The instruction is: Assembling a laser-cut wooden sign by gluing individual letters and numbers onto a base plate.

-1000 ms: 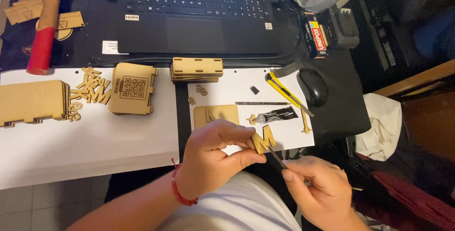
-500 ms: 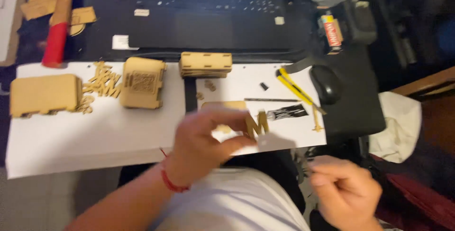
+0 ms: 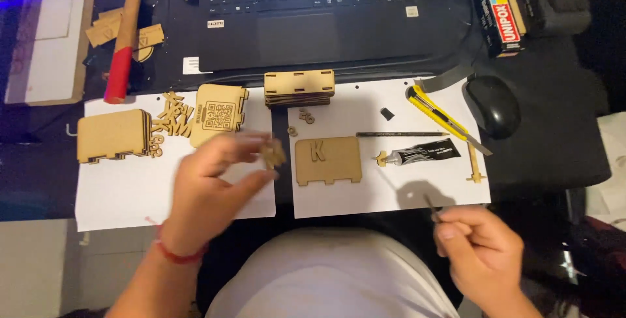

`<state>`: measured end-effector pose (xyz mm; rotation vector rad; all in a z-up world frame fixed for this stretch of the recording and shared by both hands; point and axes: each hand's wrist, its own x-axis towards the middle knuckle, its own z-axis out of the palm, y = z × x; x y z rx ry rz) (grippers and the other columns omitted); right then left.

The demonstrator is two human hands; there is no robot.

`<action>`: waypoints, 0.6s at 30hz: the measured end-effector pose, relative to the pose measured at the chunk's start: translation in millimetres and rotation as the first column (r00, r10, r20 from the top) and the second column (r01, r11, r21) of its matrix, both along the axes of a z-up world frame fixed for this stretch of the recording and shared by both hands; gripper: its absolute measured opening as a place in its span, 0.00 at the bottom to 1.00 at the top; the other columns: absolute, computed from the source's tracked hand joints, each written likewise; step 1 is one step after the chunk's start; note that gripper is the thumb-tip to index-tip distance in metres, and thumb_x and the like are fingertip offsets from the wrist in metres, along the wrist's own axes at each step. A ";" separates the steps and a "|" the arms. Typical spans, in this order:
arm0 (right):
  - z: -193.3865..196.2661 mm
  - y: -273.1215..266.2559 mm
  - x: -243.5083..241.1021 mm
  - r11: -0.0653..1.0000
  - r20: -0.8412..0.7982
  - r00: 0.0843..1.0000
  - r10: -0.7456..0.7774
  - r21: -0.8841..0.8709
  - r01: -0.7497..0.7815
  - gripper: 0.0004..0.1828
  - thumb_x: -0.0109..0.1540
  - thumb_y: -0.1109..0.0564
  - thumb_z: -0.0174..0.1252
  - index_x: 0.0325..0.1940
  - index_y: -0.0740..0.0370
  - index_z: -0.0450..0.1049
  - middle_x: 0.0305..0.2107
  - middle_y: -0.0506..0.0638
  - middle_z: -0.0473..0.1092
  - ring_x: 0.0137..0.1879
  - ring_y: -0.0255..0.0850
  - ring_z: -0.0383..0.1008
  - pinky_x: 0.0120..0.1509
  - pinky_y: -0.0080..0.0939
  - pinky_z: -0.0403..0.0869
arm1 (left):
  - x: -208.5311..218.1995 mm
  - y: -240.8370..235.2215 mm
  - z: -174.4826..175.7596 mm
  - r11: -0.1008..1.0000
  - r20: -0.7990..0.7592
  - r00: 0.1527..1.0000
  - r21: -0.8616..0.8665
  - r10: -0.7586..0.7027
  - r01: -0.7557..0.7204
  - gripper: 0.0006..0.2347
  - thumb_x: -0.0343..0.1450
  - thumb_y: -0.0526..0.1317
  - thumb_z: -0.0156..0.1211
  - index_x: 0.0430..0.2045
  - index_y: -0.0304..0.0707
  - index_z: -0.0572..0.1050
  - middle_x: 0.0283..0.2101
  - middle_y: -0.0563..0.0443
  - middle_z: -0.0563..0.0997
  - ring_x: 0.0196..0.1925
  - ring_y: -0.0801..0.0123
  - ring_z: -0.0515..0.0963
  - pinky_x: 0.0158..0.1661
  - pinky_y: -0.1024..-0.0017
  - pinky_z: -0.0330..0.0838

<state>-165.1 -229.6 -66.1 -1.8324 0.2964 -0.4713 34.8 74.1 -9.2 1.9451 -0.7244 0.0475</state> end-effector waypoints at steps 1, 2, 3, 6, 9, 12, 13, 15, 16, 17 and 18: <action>-2.9 2.6 1.0 1.000 0.002 1.000 -0.001 0.012 0.001 0.08 0.62 0.60 0.56 0.41 0.67 0.73 0.14 0.50 0.68 0.19 0.31 0.67 0.28 0.26 0.69 | 0.5 -7.6 -1.5 1.000 0.002 1.000 0.012 -0.001 0.001 0.11 0.62 0.32 0.70 0.35 0.36 0.76 0.46 0.47 0.83 0.51 0.65 0.83 0.50 0.73 0.78; -5.9 4.4 1.8 1.000 -0.043 0.999 0.008 -0.007 -0.009 0.06 0.61 0.61 0.56 0.40 0.66 0.75 0.13 0.49 0.70 0.19 0.30 0.68 0.29 0.26 0.70 | 0.4 -15.7 -3.4 0.997 0.043 0.998 0.065 -0.046 0.043 0.13 0.62 0.35 0.72 0.37 0.38 0.76 0.46 0.49 0.83 0.49 0.65 0.84 0.49 0.71 0.76; -8.9 6.5 2.7 0.999 -0.088 0.996 0.017 -0.026 -0.020 0.06 0.60 0.62 0.57 0.39 0.65 0.77 0.13 0.47 0.71 0.19 0.29 0.70 0.31 0.26 0.71 | 0.6 -23.5 -5.6 0.989 0.080 0.992 0.121 -0.093 0.083 0.14 0.62 0.39 0.73 0.38 0.40 0.77 0.46 0.51 0.84 0.46 0.66 0.85 0.48 0.70 0.75; -22.2 3.6 -1.6 0.992 -0.170 0.985 -0.002 -0.121 -0.019 0.06 0.56 0.61 0.60 0.36 0.57 0.80 0.15 0.38 0.70 0.23 0.25 0.63 0.31 0.27 0.64 | 3.6 -47.5 10.8 0.943 -0.013 0.985 0.288 -0.173 0.169 0.14 0.63 0.41 0.67 0.40 0.41 0.78 0.44 0.55 0.84 0.43 0.65 0.84 0.43 0.69 0.75; -22.4 0.4 -5.2 0.998 -0.212 0.977 0.002 -0.064 -0.016 0.06 0.57 0.63 0.58 0.36 0.59 0.80 0.11 0.42 0.66 0.20 0.29 0.64 0.27 0.30 0.65 | 7.9 -63.8 11.3 0.903 0.222 0.933 0.388 -0.283 0.182 0.12 0.62 0.38 0.67 0.36 0.40 0.74 0.35 0.52 0.82 0.30 0.55 0.79 0.29 0.61 0.70; -27.8 -4.7 -10.4 0.994 -0.318 0.944 -0.085 -0.095 0.058 0.06 0.55 0.63 0.60 0.33 0.56 0.80 0.09 0.44 0.68 0.18 0.30 0.63 0.27 0.31 0.64 | 12.5 -74.5 12.0 0.807 0.305 0.898 0.584 -0.316 0.086 0.08 0.62 0.38 0.62 0.24 0.41 0.68 0.18 0.50 0.69 0.19 0.51 0.69 0.19 0.56 0.63; -28.5 -7.6 -10.3 0.994 -0.320 0.944 -0.087 -0.088 0.062 0.06 0.55 0.63 0.60 0.33 0.56 0.80 0.09 0.44 0.68 0.18 0.30 0.63 0.27 0.31 0.64 | 15.5 -77.0 10.3 0.802 0.303 0.897 0.590 -0.323 0.090 0.08 0.62 0.38 0.62 0.24 0.41 0.68 0.18 0.50 0.69 0.19 0.51 0.69 0.19 0.56 0.63; -29.9 -12.6 -11.2 0.986 -0.353 0.932 -0.079 -0.163 0.022 0.06 0.54 0.60 0.61 0.33 0.54 0.82 0.17 0.42 0.75 0.22 0.31 0.70 0.32 0.31 0.68 | 20.7 -81.8 6.7 0.724 0.263 0.894 0.683 -0.363 0.093 0.07 0.59 0.36 0.58 0.19 0.41 0.63 0.15 0.50 0.67 0.16 0.51 0.66 0.17 0.57 0.60; -29.3 -12.4 -10.5 0.988 -0.351 0.933 -0.080 -0.154 0.026 0.06 0.54 0.60 0.61 0.33 0.54 0.82 0.17 0.42 0.75 0.22 0.31 0.70 0.32 0.31 0.68 | 20.9 -85.1 4.3 0.718 0.262 0.892 0.689 -0.368 0.094 0.07 0.59 0.36 0.58 0.19 0.41 0.63 0.15 0.50 0.67 0.16 0.51 0.66 0.17 0.57 0.60; -28.6 -12.2 -9.7 0.991 -0.340 0.939 -0.051 -0.130 0.007 0.06 0.54 0.59 0.60 0.33 0.55 0.82 0.16 0.42 0.75 0.21 0.30 0.68 0.30 0.31 0.67 | 21.0 -88.4 1.9 0.708 0.259 0.897 0.702 -0.358 0.080 0.07 0.59 0.35 0.55 0.19 0.41 0.62 0.14 0.50 0.65 0.15 0.51 0.64 0.16 0.57 0.57; -27.8 -12.1 -9.1 0.994 -0.329 0.944 -0.023 -0.106 -0.012 0.06 0.55 0.58 0.60 0.33 0.55 0.82 0.15 0.41 0.74 0.20 0.29 0.67 0.28 0.30 0.65 | 21.2 -91.9 -0.4 0.696 0.256 0.901 0.715 -0.349 0.067 0.06 0.58 0.34 0.52 0.18 0.41 0.61 0.12 0.50 0.64 0.14 0.51 0.62 0.15 0.57 0.55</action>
